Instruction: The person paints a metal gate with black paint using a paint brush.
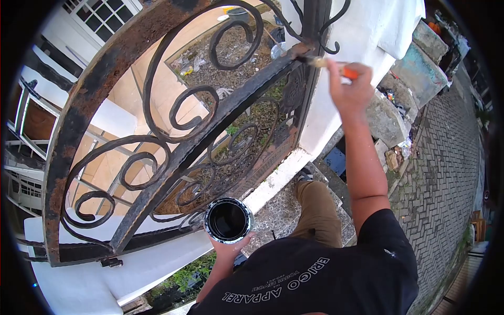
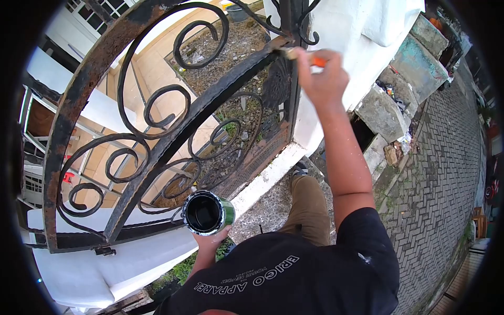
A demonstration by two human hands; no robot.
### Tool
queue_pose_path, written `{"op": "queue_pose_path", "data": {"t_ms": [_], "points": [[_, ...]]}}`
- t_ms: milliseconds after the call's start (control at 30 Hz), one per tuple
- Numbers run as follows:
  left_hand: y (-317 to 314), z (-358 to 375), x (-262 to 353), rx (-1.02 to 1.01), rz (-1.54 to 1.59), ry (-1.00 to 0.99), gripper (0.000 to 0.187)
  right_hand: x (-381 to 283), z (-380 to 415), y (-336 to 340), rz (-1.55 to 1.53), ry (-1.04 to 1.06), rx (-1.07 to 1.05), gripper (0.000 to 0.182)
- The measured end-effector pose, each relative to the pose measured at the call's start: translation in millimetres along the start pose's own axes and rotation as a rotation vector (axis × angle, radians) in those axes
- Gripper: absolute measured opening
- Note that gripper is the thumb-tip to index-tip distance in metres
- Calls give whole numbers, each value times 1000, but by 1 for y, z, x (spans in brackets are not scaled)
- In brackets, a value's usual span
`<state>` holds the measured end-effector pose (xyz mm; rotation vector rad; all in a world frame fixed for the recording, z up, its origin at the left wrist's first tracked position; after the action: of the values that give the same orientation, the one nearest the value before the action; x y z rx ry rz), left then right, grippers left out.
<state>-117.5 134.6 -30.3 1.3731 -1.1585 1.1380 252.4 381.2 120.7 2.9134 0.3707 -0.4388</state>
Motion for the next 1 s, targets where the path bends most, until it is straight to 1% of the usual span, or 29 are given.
{"op": "queue_pose_path", "data": {"t_ms": [67,133,167,200,267,333,367,433,467,533,567,600,633,667,733,767,800,833,867,933,967,1000], "points": [[-3,-1,3,12,27,-6,117,-30,11,6,-270,112,-5,29],[-5,-3,6,32,52,-8,117,-54,19,17,-400,44,-140,23],[-5,-4,7,23,67,-14,117,-66,22,24,-427,-57,-220,24],[-4,-2,8,16,82,-22,116,-78,24,29,-439,-57,-225,24],[1,3,3,29,36,-41,117,-101,28,39,-503,-137,-333,24],[1,5,7,14,61,-23,117,-127,29,47,-504,-112,-338,24],[0,7,9,38,107,-26,116,-139,30,50,-525,-57,-359,23],[5,14,12,42,78,-24,116,-151,37,54,-553,37,-406,21],[8,16,13,42,51,-22,116,-155,42,53,-557,39,-404,21],[12,22,11,65,67,-41,118,-158,54,48,-789,-188,-313,20],[14,26,9,82,83,-54,119,-146,64,36,-721,-229,-192,35],[16,30,7,89,83,-54,119,-140,56,32,-615,-332,-233,45],[19,33,6,87,59,-44,121,-134,45,28,-593,-467,-269,42],[21,35,5,85,34,-35,122,-126,35,25,-596,-543,-280,40],[23,39,7,85,31,-28,123,-116,19,29,-538,-623,-313,39],[23,41,8,82,31,-19,124,-119,16,30,-540,-623,-314,39],[24,43,8,85,30,-17,124,-122,14,32,-611,-600,-274,39],[25,46,6,90,-11,-6,125,-126,13,33,-680,-578,-234,39],[26,47,5,94,-53,5,125,-131,15,32,-680,-579,-235,39],[25,47,2,91,-63,-21,125,-144,18,30,-623,-445,-331,39],[26,47,2,87,-72,-45,125,-143,16,29,-543,-326,-388,38],[27,47,3,91,-74,-46,125,-138,15,28,-548,-327,-388,38]]}}
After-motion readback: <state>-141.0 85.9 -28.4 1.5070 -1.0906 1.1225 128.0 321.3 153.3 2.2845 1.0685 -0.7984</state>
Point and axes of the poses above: each hand's wrist, its own z-axis away from the middle knuckle, its own y-axis out of the back of the hand, x = y × z, the point moved 1 cm from there along -z, towards the middle knuckle, and after that the axes turned 7 degrees about z, right-handed, at the moved point
